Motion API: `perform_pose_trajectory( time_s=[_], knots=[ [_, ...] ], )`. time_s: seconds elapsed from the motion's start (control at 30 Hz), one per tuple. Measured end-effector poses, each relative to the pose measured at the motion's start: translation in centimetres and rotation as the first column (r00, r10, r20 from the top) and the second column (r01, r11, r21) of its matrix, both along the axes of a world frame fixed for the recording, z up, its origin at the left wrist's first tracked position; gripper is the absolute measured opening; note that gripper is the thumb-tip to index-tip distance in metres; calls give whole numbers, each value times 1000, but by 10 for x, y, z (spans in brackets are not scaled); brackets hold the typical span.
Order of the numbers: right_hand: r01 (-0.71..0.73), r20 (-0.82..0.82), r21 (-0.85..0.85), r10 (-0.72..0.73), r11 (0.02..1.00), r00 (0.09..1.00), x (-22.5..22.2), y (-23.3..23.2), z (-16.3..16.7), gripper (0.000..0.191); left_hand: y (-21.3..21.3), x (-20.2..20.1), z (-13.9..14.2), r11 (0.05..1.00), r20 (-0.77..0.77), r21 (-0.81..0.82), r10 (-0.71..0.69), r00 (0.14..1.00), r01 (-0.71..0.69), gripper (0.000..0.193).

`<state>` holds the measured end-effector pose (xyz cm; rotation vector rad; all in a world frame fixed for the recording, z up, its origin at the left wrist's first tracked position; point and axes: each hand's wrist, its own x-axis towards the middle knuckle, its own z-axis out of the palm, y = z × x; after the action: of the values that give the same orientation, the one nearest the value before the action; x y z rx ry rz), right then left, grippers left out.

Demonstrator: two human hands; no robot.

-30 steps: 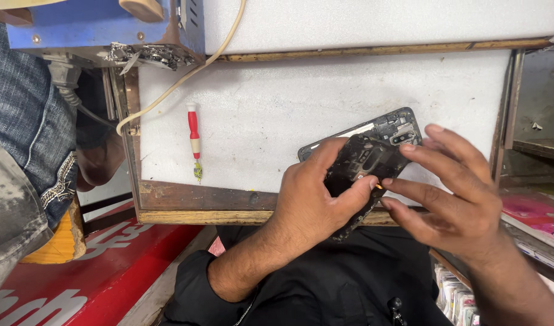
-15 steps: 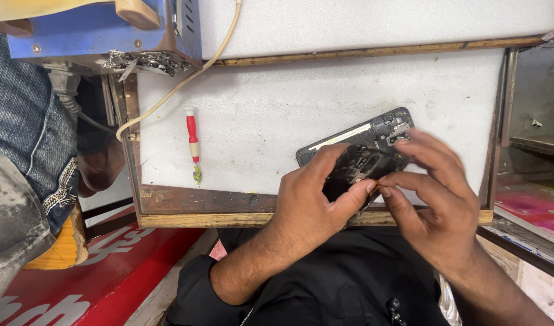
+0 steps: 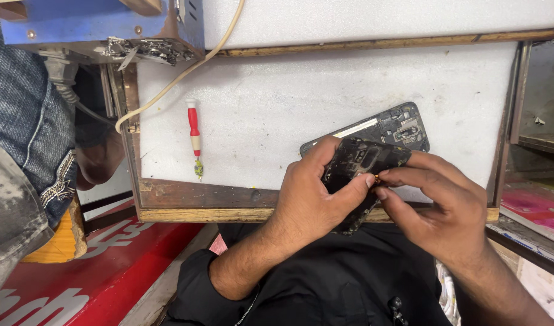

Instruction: The person removes a ribbon cable from a smartphone back cover and then cleans the interior of the cover by hand. The person then places the back cover onto the main phone body.

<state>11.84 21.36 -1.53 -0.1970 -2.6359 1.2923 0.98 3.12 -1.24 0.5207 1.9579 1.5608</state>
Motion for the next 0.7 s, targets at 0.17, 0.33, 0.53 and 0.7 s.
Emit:
perform_pose_trajectory(
  time_s=[0.17, 0.33, 0.53, 0.7],
  knots=[
    [-47, -36, 93, 51, 995, 998, -4, 6, 1, 19, 0, 1, 4, 994, 25, -89, -58, 998, 60, 33],
    [-6, -21, 59, 7, 998, 1000, -6, 1, 2, 14, 0, 3, 3, 995, 0, -73, -73, 997, 73, 31],
    [95, 88, -134, -84, 986, 993, -4, -10, 9, 12, 1, 10, -2, 995, -40, -74, -66, 997, 63, 29],
    [155, 130, -374, -113, 914, 985, 1, -18, 14, 11, 1, 11, -3, 996, -131, -83, -52, 990, 41, 26]
  ],
)
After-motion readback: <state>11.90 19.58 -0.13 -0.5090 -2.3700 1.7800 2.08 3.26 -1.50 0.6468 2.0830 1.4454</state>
